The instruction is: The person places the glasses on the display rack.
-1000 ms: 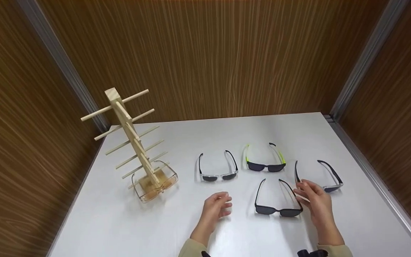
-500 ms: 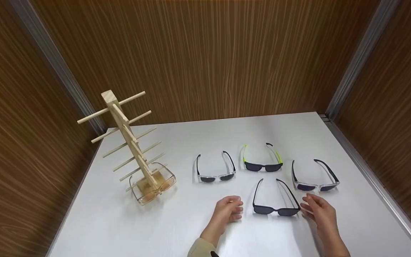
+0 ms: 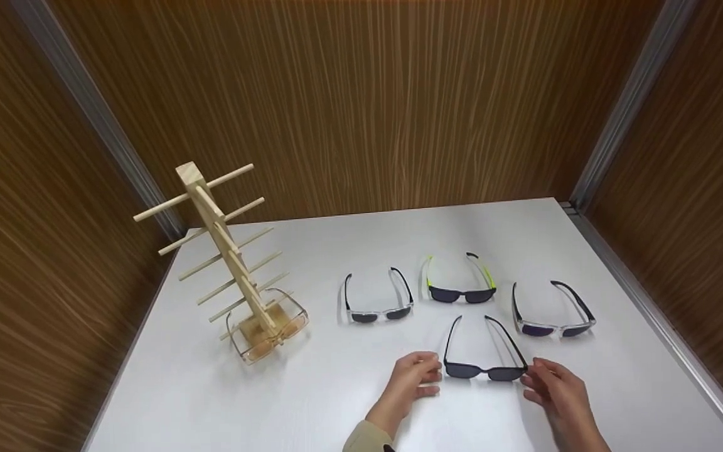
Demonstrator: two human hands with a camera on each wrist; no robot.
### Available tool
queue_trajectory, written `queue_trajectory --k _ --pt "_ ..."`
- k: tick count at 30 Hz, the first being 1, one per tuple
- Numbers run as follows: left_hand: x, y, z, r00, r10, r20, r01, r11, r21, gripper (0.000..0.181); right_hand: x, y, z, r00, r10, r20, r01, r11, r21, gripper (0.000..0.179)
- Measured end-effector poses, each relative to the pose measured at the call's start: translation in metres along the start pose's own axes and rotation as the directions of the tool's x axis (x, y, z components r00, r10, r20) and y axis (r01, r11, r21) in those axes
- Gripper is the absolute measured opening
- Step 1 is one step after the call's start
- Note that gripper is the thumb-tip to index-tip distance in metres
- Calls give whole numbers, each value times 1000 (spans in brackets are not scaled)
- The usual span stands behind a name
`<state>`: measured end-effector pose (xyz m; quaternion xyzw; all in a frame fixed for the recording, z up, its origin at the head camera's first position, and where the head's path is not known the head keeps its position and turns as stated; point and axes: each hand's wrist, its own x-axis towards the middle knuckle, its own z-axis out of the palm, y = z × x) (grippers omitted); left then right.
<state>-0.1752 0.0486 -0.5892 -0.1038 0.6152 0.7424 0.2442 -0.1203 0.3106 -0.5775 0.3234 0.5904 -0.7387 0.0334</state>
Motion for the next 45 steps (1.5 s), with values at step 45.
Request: queue_trajectory --k 45 --pt "0 -2 22 985 158 -67 -146 976 165 21 -10 -4 10 992 -85 93 85 996 10 15"
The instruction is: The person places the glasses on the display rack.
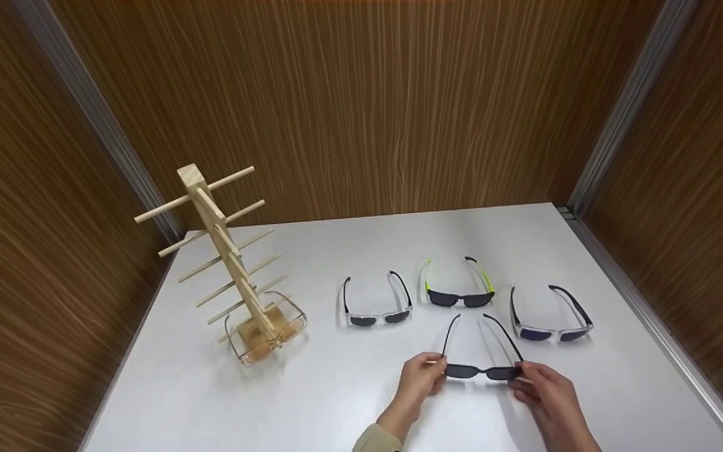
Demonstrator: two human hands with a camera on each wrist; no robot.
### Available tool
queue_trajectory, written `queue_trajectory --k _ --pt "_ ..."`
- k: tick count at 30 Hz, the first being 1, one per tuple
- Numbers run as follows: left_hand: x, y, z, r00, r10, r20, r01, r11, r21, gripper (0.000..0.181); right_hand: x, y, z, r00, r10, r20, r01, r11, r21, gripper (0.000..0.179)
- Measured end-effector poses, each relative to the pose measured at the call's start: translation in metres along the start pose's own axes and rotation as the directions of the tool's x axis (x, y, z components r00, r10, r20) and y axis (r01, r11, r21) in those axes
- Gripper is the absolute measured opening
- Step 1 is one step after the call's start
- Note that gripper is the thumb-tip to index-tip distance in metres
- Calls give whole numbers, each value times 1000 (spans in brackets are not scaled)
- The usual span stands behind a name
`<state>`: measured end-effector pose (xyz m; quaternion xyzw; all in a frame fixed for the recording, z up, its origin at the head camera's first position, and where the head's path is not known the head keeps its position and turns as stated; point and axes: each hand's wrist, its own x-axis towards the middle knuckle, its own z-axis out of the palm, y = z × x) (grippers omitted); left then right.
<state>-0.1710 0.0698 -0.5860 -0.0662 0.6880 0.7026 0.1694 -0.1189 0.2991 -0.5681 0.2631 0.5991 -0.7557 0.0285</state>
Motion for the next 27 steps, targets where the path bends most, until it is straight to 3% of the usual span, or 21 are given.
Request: queue_trajectory --k 10,20,27 --pt "-3 1 -6 999 42 -23 -43 999 -24 21 -2 -6 10 998 -56 -9 56 996 -73 18" --pt "-1 2 -18 999 47 -15 -48 998 -36 23 -1 -8 22 996 -92 10 92 993 -76 25" --pt "-4 6 -26 998 63 -21 -64 997 -41 24 0 -7 31 991 -131 12 131 988 -77 19"
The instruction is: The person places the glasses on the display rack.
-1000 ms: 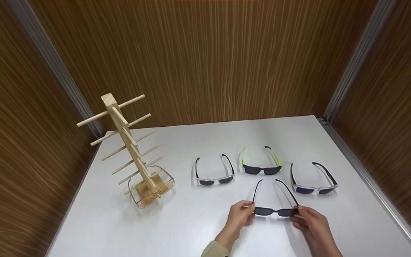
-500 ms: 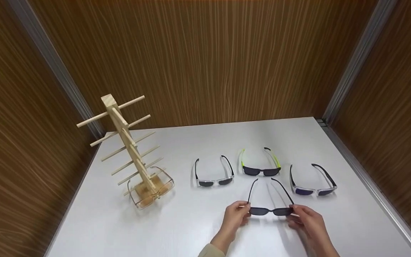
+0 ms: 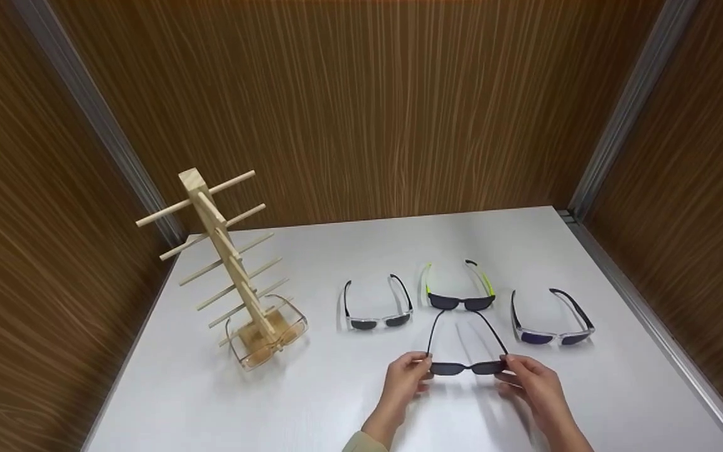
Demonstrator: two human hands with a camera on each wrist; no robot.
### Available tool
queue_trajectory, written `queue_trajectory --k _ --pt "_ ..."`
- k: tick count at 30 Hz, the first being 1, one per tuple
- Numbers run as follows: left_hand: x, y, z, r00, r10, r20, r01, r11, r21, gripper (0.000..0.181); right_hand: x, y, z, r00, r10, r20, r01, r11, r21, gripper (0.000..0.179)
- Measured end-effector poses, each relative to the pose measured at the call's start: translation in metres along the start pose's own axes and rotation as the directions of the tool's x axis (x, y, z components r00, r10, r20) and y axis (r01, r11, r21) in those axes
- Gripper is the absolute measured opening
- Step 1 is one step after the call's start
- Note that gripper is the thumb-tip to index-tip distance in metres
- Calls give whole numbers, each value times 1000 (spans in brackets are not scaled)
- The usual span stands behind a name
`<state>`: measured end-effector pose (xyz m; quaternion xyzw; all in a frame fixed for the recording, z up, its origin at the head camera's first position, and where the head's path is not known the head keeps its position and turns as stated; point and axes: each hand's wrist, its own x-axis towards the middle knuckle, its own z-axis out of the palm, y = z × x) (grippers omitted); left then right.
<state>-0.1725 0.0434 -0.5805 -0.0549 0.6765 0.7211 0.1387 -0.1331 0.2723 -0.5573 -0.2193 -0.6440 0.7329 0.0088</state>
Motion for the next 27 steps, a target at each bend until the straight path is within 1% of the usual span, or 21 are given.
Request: queue_trajectory --k 3,8,12,19,23,27 --pt "-1 1 -4 1000 4 3 -4 1000 -8 24 2 0 3 1000 -3 5 3 1000 -12 19" --pt "0 3 -12 1000 23 2 -23 999 -24 26 3 -1 11 1000 -11 21 12 1000 -20 27" --pt "0 4 -17 999 31 -7 -31 999 -40 27 5 -2 17 999 -20 30 20 1000 -17 29" --pt "-3 8 -26 999 26 -24 -28 997 -67 29 7 -5 27 998 -37 56 39 999 -23 32" --pt "-3 10 -32 999 15 -30 -17 998 -63 30 7 -6 32 997 -35 66 37 999 -29 31" --pt "-3 10 -38 999 20 -44 -23 998 -57 30 9 -7 39 997 -23 79 27 998 -48 35"
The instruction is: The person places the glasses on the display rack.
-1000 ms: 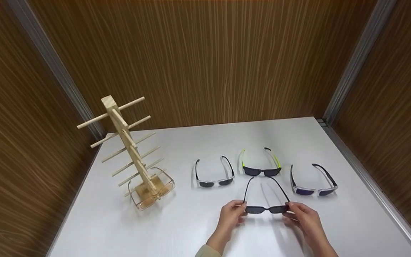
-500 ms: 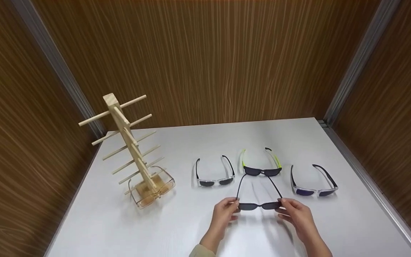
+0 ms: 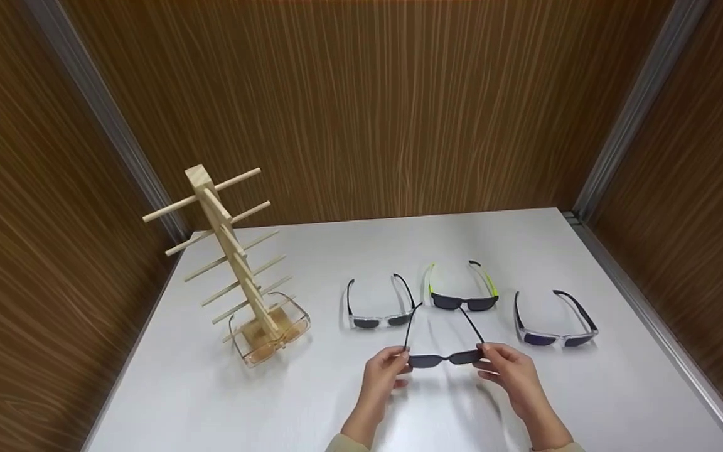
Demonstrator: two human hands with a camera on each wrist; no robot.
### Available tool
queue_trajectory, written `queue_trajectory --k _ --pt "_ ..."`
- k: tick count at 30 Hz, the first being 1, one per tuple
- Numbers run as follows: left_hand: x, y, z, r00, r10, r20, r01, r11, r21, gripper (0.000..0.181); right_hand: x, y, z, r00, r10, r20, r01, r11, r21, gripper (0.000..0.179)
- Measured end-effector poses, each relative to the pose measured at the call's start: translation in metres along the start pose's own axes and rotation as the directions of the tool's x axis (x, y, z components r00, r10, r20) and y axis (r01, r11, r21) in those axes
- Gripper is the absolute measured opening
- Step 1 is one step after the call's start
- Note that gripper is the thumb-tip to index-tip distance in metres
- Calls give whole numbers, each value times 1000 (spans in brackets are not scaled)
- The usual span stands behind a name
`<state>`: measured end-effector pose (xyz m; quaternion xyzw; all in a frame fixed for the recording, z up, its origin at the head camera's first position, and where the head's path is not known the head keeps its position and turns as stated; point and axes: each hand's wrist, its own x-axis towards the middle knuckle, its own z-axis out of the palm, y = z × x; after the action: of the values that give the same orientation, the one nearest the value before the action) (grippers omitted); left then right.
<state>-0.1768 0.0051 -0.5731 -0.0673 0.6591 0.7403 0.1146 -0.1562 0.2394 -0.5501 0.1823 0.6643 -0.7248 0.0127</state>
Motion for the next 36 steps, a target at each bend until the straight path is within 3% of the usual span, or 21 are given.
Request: queue_trajectory --k 16,36 --pt "-12 10 -26 994 96 -57 -97 995 -30 33 4 -5 30 998 -36 59 39 998 -40 33" --pt "-23 25 -57 980 126 -155 -133 990 -36 33 4 -18 70 989 -66 134 74 996 -56 30"
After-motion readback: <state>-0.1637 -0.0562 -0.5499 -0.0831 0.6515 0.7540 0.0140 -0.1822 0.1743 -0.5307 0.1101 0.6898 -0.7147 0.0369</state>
